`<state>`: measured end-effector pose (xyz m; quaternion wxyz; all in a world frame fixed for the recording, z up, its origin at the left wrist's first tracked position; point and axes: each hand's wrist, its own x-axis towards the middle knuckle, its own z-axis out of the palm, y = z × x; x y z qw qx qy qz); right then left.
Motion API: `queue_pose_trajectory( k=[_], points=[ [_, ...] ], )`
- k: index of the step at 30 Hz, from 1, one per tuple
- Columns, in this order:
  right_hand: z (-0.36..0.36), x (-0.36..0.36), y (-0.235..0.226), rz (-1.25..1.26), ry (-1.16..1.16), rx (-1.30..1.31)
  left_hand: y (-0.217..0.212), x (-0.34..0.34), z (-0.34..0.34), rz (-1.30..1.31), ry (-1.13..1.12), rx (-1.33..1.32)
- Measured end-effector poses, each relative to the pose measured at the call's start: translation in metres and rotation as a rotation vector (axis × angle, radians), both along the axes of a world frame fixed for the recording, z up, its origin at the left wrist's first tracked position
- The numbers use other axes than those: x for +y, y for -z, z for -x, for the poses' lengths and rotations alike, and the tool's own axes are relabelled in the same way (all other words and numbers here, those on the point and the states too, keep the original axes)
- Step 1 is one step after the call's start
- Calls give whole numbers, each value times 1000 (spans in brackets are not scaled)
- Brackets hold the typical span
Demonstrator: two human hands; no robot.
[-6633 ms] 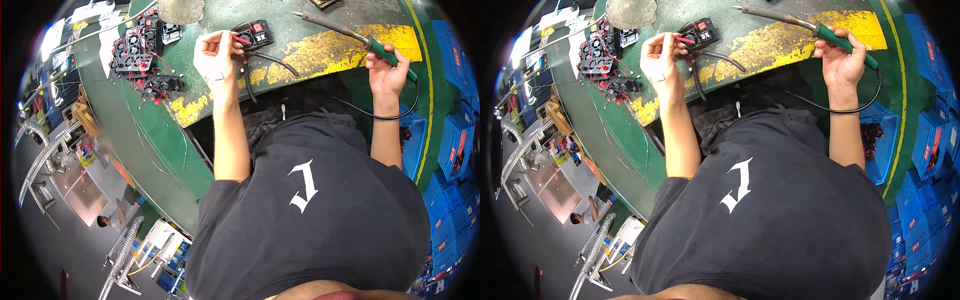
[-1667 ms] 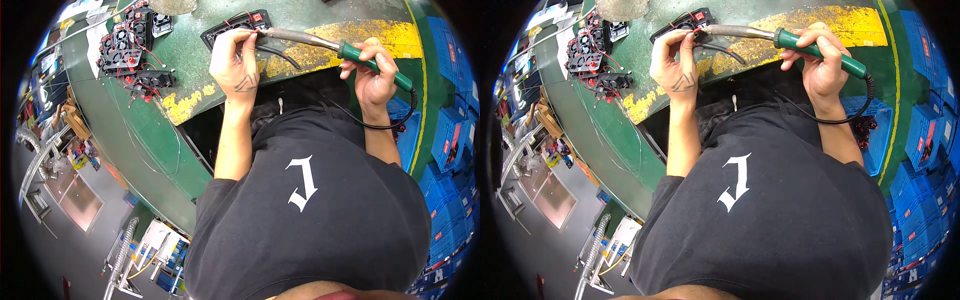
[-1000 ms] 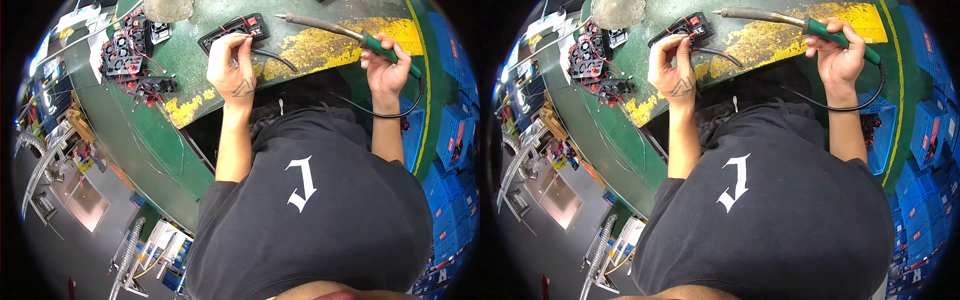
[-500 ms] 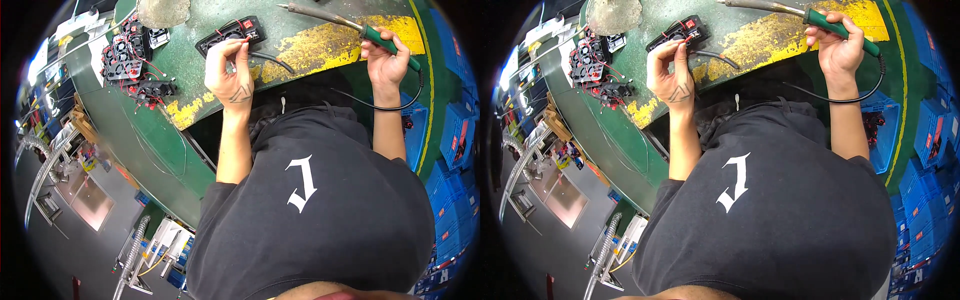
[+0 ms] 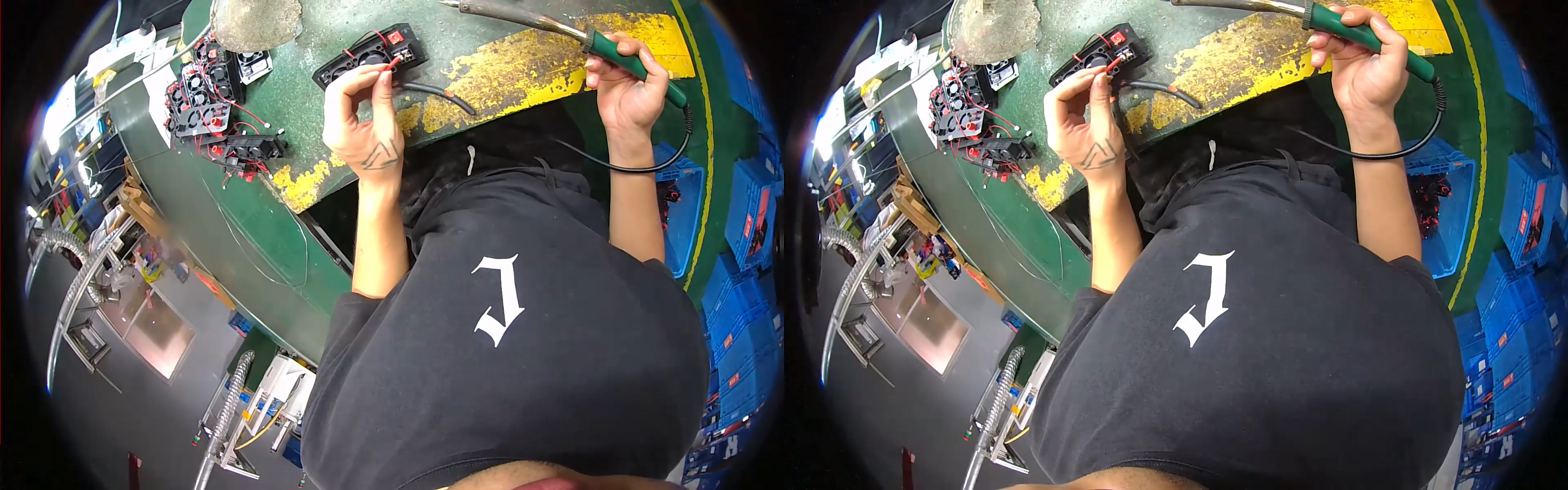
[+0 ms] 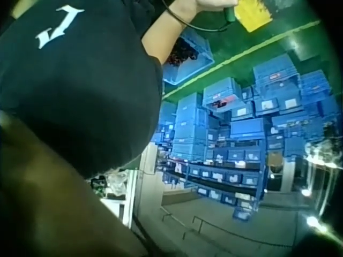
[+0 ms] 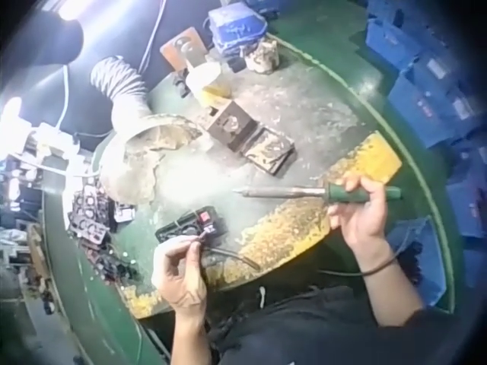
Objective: Soldering wires to a small cooling fan assembly and components at a mechanical workbench.
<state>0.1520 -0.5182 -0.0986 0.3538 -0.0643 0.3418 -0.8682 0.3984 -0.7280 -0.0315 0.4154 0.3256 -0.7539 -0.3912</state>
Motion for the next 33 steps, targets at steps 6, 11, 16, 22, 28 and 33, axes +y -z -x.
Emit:
queue_pose_trajectory(
  k=[6, 11, 16, 22, 28, 33],
  points=[
    [0, 0, 2, -7, -18, 5, -1, -4, 1, -94, -8, 16],
    [2, -1, 7, 46, -32, 51, -2, -8, 4, -114, 7, 13],
    [-4, -9, 12, -9, -14, 174, -8, -14, 5, -241, 49, 28],
    [-24, -34, 14, 533, -11, -140, -13, -20, 0, -313, 61, 140],
    [-23, -19, -8, 479, 46, -229, -20, -21, -10, -196, 81, 144],
    [-31, -31, -34, -129, 338, -86, -14, -18, -26, -229, 69, 136]
  ],
)
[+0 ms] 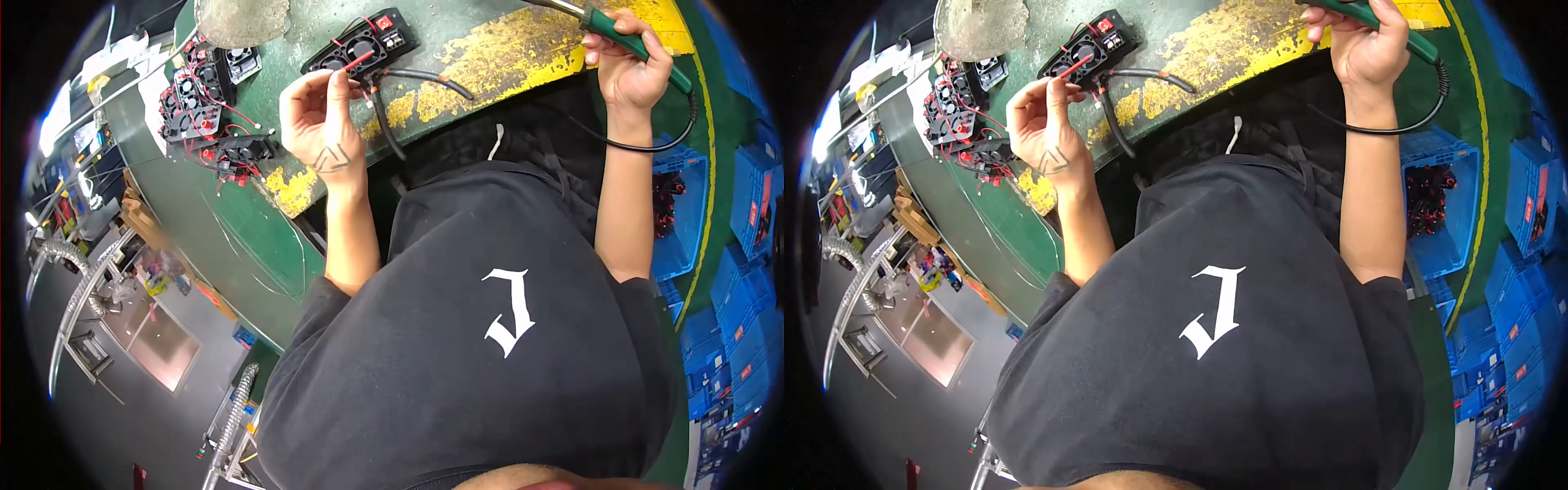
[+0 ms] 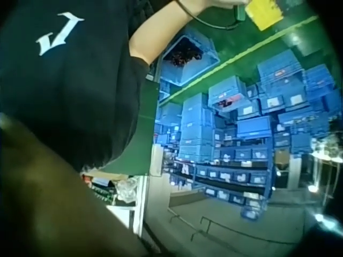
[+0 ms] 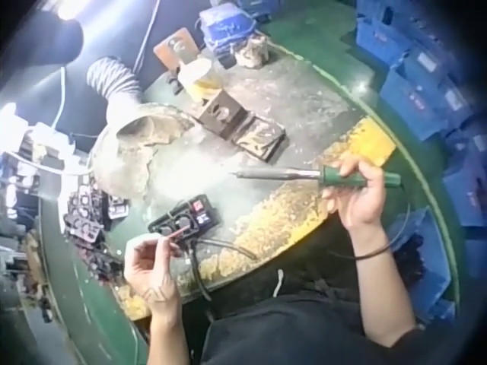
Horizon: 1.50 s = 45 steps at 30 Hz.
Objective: Soldering wires to a small cooling fan assembly and components at a mechanical workbench.
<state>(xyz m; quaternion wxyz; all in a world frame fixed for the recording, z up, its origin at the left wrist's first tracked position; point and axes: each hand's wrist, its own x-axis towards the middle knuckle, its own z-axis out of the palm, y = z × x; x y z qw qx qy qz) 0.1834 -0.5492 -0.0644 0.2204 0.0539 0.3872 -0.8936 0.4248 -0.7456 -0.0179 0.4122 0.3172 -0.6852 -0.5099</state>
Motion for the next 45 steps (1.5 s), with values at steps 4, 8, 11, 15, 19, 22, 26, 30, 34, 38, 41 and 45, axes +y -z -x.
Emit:
queue_pose_trajectory(
  k=[4, 8, 11, 15, 19, 22, 26, 30, 34, 38, 41, 45],
  points=[
    [28, 29, 33, 160, -302, 195, 8, -5, 3, -134, 18, 61],
    [23, 30, 21, 121, -239, 130, 4, -2, -3, -43, -1, 12],
    [25, 33, 20, 54, -244, 85, -11, -9, -15, 548, 137, -221],
    [27, 32, 19, -45, -230, 51, -21, -1, -17, 432, 182, -155],
    [27, 24, 22, -53, -181, 104, -11, -9, -27, 469, 136, -150],
    [29, 28, 18, 18, -87, 77, 7, -6, -35, 346, 73, -81],
    [35, 29, 32, 80, -104, 135, 23, 20, -55, 188, 12, 22],
    [34, 26, 38, 79, -144, 238, 27, 39, -70, 183, 31, 43],
    [31, 24, 38, 115, -151, 294, 30, 42, -79, 228, 28, 37],
    [29, 23, 38, 123, -124, 327, 37, 39, -87, 137, 79, 2],
    [30, 21, 41, 88, -112, 348, 35, 33, -87, 97, 64, 10],
    [28, 24, 34, 98, -60, 236, 33, 23, -86, 126, 47, -18]
  ],
)
